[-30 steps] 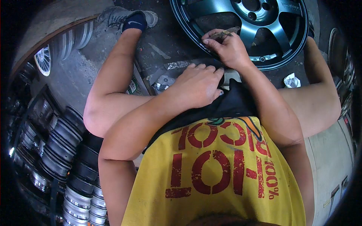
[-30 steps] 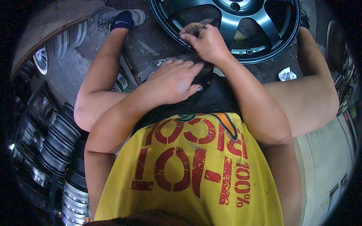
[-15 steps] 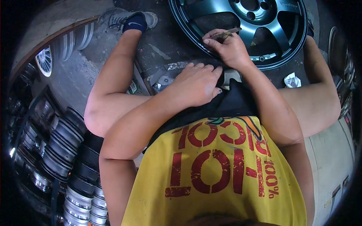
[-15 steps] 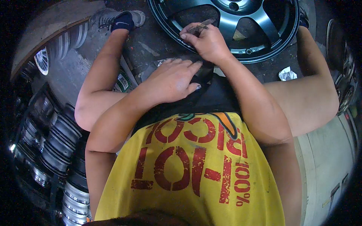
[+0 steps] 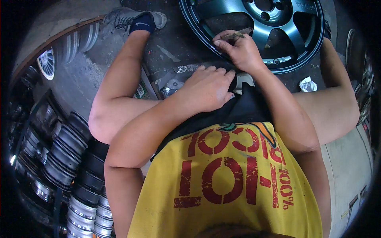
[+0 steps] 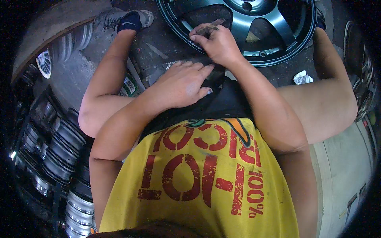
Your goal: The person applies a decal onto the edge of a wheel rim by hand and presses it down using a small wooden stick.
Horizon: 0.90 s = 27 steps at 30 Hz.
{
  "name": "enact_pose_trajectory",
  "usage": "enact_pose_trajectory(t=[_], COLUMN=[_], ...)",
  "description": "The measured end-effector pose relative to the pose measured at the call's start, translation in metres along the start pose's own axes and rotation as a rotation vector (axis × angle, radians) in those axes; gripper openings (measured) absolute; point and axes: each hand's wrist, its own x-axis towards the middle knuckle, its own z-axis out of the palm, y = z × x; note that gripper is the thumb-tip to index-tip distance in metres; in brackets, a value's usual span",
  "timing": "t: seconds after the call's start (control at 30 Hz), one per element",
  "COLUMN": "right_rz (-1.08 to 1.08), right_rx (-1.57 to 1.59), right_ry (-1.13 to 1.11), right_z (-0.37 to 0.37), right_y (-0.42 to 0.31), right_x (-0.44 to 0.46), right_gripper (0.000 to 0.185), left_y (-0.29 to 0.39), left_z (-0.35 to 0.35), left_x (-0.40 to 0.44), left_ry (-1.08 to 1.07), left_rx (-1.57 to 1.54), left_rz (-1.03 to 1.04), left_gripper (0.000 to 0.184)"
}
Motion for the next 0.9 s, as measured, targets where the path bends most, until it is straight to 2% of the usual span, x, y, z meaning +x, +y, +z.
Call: enact_pose_trajectory(t=[0.27, 0.6, 0.7, 0.8, 0.9], right_rz=[0.008, 0.026, -0.055, 0.022, -0.078], right_rx=[-0.089, -0.029, -0.076, -0.069, -0.039], right_ry=[0.044, 0.042, 0.047, -0.028, -0.022], right_z=[-0.001, 0.0, -0.001, -0.004, -0.004], right_y=[-0.004, -0.008, -0.006, -0.01, -0.003], right_x=[-0.002, 0.0, 0.001, 0.003, 0.004], right_gripper=[0.022, 0.019, 0.019, 0.019, 0.02], left_y=[0.0, 0.001, 0.0, 0.0, -0.001], left_z=[0.0, 0.0, 0.001, 0.002, 0.003], left_x=[0.001, 0.001, 0.002, 0.003, 0.004], left_ry=[-0.001, -0.009, -0.009, -0.001, 0.011], left_rx=[0.013, 0.011, 0.012, 0.012, 0.022], left_rz=[0.002, -0.004, -0.002, 0.004, 0.003], left_gripper=[0.063, 0.062, 0.062, 0.062, 0.063])
